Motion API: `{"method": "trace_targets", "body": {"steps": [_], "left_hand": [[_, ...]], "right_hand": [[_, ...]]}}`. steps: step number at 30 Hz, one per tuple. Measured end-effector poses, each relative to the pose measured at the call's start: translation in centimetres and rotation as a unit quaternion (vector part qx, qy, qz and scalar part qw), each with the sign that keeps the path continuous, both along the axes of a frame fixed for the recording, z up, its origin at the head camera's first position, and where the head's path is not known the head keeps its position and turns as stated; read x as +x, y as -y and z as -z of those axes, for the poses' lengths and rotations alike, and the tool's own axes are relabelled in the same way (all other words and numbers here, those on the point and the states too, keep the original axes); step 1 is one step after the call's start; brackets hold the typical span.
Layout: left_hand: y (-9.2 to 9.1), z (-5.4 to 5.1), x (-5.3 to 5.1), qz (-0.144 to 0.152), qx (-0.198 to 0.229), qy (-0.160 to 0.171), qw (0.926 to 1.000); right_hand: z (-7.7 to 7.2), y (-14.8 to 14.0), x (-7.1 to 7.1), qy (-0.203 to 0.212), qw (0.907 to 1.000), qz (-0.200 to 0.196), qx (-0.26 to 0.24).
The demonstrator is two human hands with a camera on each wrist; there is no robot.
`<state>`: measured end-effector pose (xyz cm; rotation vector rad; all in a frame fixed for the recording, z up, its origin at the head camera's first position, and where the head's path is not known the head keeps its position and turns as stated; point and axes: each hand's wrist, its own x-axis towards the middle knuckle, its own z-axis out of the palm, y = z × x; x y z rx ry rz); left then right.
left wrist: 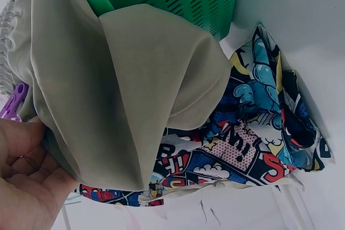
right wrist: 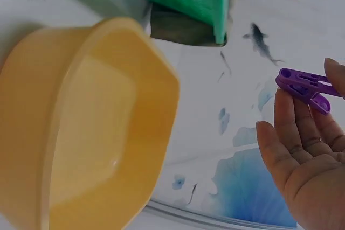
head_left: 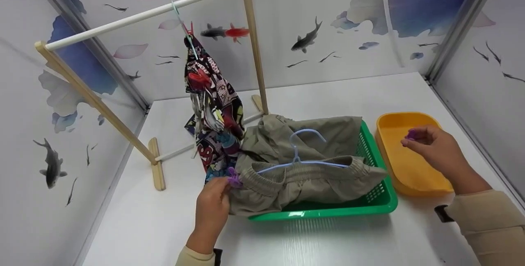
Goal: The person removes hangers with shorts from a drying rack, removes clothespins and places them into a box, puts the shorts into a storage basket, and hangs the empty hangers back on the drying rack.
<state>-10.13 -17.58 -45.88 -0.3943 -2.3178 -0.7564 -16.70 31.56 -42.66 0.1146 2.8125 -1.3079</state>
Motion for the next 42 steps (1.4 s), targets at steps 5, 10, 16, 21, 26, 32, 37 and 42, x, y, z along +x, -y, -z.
{"method": "trace_targets", "body": {"steps": [5,10,16,21,26,32,37,42], "left_hand": [[-0.1,0.1,-0.1,-0.001,0.006,0.002,1.0000],[-0.3,0.1,-0.2,-0.004,0.004,0.006,1.0000],[-0.4,0.2,-0.1,-0.007,0.002,0.004,1.0000],[-0.5,0.3,-0.1,-0.007,-0.001,0.000,1.0000],[-0.6,0.2,0.0,-0.009,0.001,0.008,0.9999],[-0.7,0.1,0.0,-0.015,-0.004,0.012,0.9998],[-0.7,0.0,0.0,-0.015,-0.007,0.006,0.9998],[-0.7,0.1,0.1,-0.013,-0.004,0.006,0.9999]], "right_hand": [[0.3,-0.6,-1.7,0.023,0.9992,-0.014,0.029],[0.5,-0.8,-3.2,0.050,0.9973,-0.030,0.045],[1.7,-0.7,-5.0,0.076,0.9932,-0.048,0.073],[2.9,-0.4,-6.1,0.101,0.9872,-0.061,0.107],[3.5,-0.2,-6.9,0.110,0.9822,-0.070,0.135],[4.2,-0.5,-7.6,0.088,0.9744,-0.096,0.183],[4.8,-1.2,-8.0,0.072,0.9680,-0.116,0.210],[5.1,-1.3,-8.2,0.084,0.9635,-0.121,0.223]]}}
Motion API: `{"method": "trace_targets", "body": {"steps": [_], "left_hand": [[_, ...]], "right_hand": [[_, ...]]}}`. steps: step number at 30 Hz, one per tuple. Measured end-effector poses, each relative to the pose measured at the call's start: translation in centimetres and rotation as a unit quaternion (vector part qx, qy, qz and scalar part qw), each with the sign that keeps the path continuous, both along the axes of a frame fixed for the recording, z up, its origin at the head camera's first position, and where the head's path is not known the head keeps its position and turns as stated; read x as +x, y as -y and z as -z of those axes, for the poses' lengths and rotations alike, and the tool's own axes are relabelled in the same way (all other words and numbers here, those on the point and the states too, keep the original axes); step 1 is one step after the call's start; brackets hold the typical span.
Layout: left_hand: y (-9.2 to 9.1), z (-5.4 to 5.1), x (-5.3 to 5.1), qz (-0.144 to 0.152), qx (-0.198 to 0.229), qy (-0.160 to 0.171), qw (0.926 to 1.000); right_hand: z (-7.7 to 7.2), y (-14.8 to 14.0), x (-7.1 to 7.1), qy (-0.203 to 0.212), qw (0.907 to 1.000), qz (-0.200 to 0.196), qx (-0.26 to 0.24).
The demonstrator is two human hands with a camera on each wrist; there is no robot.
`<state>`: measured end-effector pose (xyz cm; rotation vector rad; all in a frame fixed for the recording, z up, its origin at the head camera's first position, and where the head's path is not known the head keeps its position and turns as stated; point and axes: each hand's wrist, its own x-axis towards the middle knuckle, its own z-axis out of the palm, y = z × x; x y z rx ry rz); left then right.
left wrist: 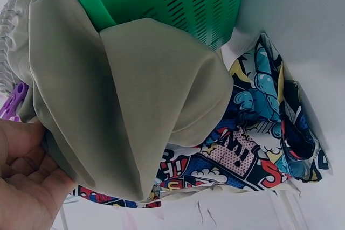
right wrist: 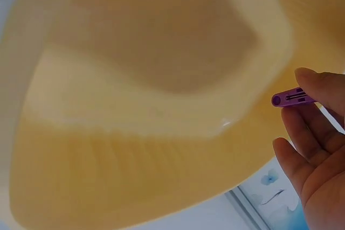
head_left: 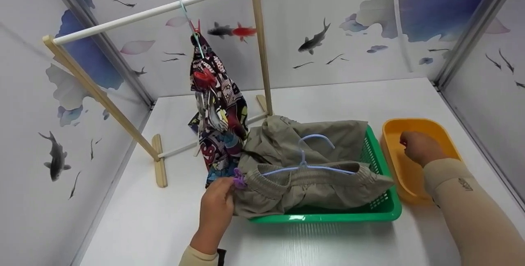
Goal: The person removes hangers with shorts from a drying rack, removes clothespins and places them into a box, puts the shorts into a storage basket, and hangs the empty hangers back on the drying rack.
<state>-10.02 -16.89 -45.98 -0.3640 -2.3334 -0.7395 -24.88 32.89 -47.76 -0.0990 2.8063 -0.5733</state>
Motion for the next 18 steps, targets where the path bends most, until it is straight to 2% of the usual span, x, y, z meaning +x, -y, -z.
{"method": "trace_targets", "body": {"steps": [2,8,18], "left_hand": [[0.0,0.0,0.0,0.001,0.002,-0.001,1.0000],[0.0,0.2,0.0,-0.006,0.000,0.001,1.0000],[-0.1,0.2,-0.1,-0.007,-0.001,0.003,1.0000]], "right_hand": [[0.3,0.1,0.1,-0.002,0.9999,-0.006,0.009],[1.3,0.6,0.2,-0.041,0.9949,-0.064,0.066],[2.5,1.5,0.8,-0.001,0.9948,-0.066,0.078]]}}
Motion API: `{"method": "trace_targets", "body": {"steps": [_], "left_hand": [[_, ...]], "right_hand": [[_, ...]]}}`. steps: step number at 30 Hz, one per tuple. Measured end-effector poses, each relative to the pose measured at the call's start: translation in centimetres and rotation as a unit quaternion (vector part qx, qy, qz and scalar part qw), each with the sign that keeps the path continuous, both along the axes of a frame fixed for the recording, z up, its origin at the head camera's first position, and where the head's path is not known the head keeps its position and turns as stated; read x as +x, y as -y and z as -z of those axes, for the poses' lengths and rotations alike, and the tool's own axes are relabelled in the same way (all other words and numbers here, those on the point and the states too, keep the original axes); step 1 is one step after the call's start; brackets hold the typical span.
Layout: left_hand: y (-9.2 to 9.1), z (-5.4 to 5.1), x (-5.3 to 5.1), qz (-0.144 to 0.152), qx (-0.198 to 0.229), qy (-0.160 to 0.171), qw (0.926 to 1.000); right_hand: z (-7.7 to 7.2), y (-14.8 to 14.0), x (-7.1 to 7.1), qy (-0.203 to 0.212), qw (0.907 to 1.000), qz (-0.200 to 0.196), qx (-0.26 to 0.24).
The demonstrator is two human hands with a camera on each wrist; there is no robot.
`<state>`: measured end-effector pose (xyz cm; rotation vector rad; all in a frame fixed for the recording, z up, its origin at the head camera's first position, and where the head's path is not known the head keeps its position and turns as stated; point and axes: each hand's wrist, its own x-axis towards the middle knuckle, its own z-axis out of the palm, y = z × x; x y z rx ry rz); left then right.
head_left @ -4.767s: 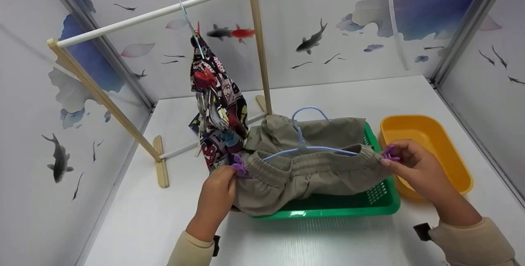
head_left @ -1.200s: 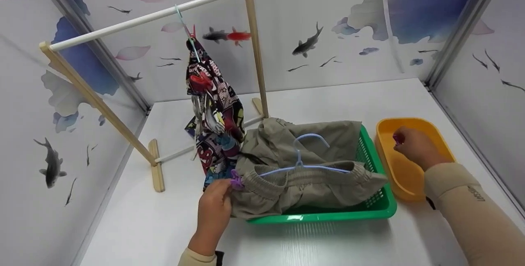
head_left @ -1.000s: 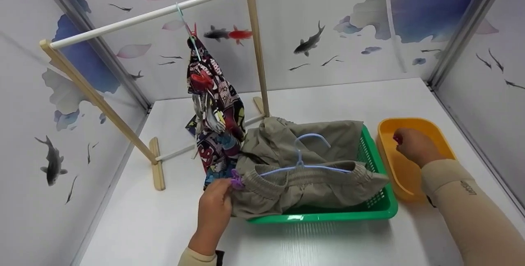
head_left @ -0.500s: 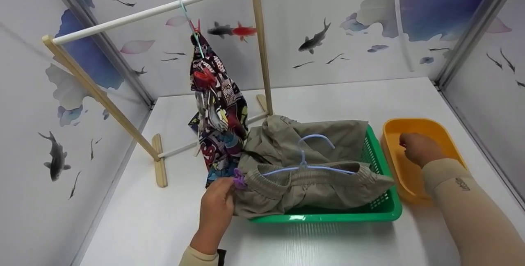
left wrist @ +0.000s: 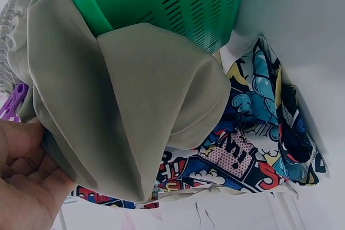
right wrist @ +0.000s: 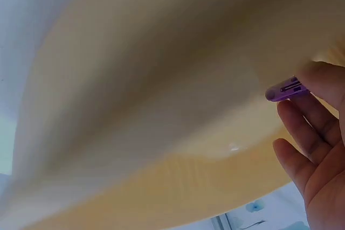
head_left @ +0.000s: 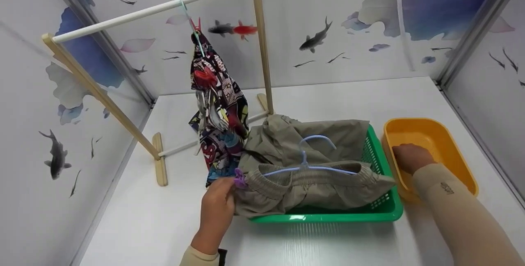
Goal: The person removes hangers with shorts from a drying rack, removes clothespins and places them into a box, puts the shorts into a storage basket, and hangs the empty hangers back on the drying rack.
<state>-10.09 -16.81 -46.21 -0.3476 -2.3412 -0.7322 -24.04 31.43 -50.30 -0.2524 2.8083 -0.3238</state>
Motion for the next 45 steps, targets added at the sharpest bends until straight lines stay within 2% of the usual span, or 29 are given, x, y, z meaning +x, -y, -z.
{"method": "trace_targets", "body": {"steps": [2,5,9,11,15,17,24,26,31,36,40,45], "left_hand": [[0.0,0.0,0.0,0.002,0.002,-0.003,1.0000],[0.0,-0.1,0.1,0.004,0.004,-0.006,1.0000],[0.0,-0.2,0.2,0.003,0.003,-0.005,1.0000],[0.0,-0.2,0.2,0.002,0.004,-0.003,1.0000],[0.1,0.0,0.3,-0.001,0.003,-0.007,1.0000],[0.1,-0.1,0.3,-0.001,0.003,-0.012,0.9999],[0.0,-0.1,0.3,0.001,0.006,-0.011,0.9999],[0.0,0.0,0.3,0.000,0.009,-0.008,0.9999],[0.0,0.1,0.3,-0.001,0.015,-0.017,0.9997],[-0.2,0.0,0.4,-0.002,0.019,-0.022,0.9996],[-0.3,0.1,0.7,-0.008,0.021,-0.015,0.9996],[-0.4,0.1,0.6,-0.009,0.026,-0.020,0.9994]], "right_hand": [[0.0,0.2,0.2,0.008,1.0000,0.005,-0.001],[-0.3,0.3,0.6,0.043,0.9972,0.047,-0.038],[-0.8,0.4,0.9,0.103,0.9796,0.133,-0.110],[-0.9,0.5,0.9,0.110,0.9760,0.143,-0.122],[-0.6,0.5,0.8,0.084,0.9876,0.097,-0.090],[-0.4,0.3,0.8,0.075,0.9906,0.083,-0.078],[-0.4,-0.2,0.9,0.094,0.9891,0.087,-0.074],[-0.8,-0.2,0.9,0.086,0.9916,0.071,-0.066],[-2.2,-0.3,1.0,0.066,0.9922,0.069,-0.081],[-4.8,-0.5,1.6,0.035,0.9882,0.091,-0.118],[-7.1,-0.1,2.9,-0.003,0.9837,0.112,-0.141],[-10.1,1.3,5.2,-0.078,0.9745,0.126,-0.168]]}}
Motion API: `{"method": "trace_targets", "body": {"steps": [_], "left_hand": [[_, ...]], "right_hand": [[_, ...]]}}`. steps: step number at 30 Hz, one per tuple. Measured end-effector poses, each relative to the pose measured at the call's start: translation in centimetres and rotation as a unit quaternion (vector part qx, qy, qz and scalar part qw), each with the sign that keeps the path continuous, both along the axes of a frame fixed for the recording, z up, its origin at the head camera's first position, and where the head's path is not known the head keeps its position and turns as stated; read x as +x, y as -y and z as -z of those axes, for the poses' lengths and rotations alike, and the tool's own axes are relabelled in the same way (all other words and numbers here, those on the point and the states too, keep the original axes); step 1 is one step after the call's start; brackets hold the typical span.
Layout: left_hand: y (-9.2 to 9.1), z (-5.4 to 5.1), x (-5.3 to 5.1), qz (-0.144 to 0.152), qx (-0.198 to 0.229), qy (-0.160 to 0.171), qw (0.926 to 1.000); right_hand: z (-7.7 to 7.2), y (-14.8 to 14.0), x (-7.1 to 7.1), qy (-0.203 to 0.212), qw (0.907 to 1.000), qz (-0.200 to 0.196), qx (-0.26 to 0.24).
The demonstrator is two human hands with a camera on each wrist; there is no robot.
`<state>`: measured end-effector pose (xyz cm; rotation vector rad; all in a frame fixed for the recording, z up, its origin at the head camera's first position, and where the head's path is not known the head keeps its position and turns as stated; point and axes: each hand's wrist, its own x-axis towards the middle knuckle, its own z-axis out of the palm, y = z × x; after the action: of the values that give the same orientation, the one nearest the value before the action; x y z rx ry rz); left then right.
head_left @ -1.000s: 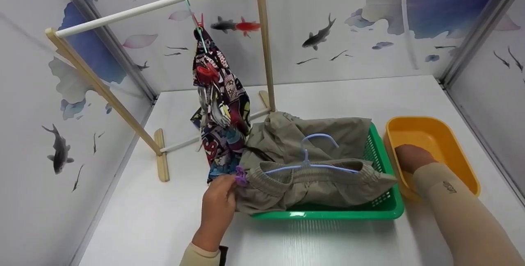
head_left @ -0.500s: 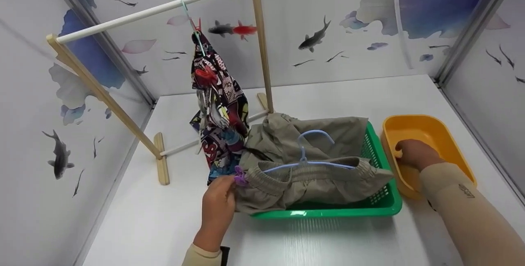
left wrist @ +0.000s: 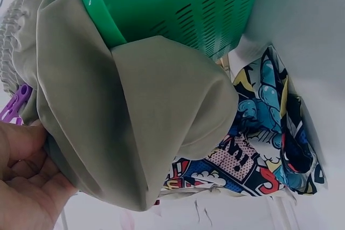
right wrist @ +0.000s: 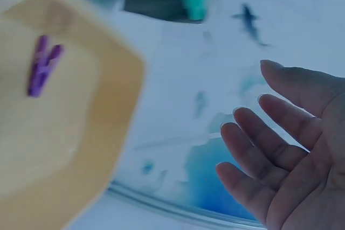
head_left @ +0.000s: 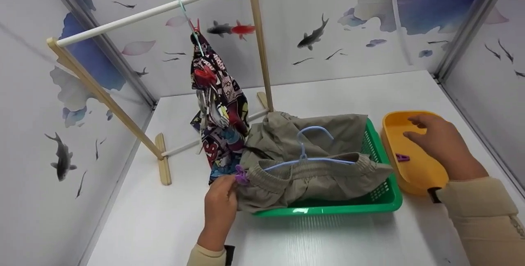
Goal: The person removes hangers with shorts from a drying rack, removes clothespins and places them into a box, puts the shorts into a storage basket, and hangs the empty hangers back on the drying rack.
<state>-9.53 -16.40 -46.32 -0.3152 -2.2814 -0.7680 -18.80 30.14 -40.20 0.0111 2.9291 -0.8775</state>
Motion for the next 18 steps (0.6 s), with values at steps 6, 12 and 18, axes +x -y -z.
{"method": "trace_targets", "body": {"steps": [6,12,18], "left_hand": [[-0.2,0.0,0.0,-0.006,-0.007,-0.004,0.9999],[-0.4,-0.1,0.1,-0.010,-0.004,0.011,0.9999],[-0.6,-0.3,0.2,-0.012,0.003,0.013,0.9998]], "right_hand": [[-1.9,2.5,3.9,-0.115,0.9925,0.018,-0.038],[-2.2,5.7,6.7,-0.278,0.9561,-0.030,-0.086],[-2.3,8.5,7.8,-0.377,0.9100,-0.120,-0.123]]}}
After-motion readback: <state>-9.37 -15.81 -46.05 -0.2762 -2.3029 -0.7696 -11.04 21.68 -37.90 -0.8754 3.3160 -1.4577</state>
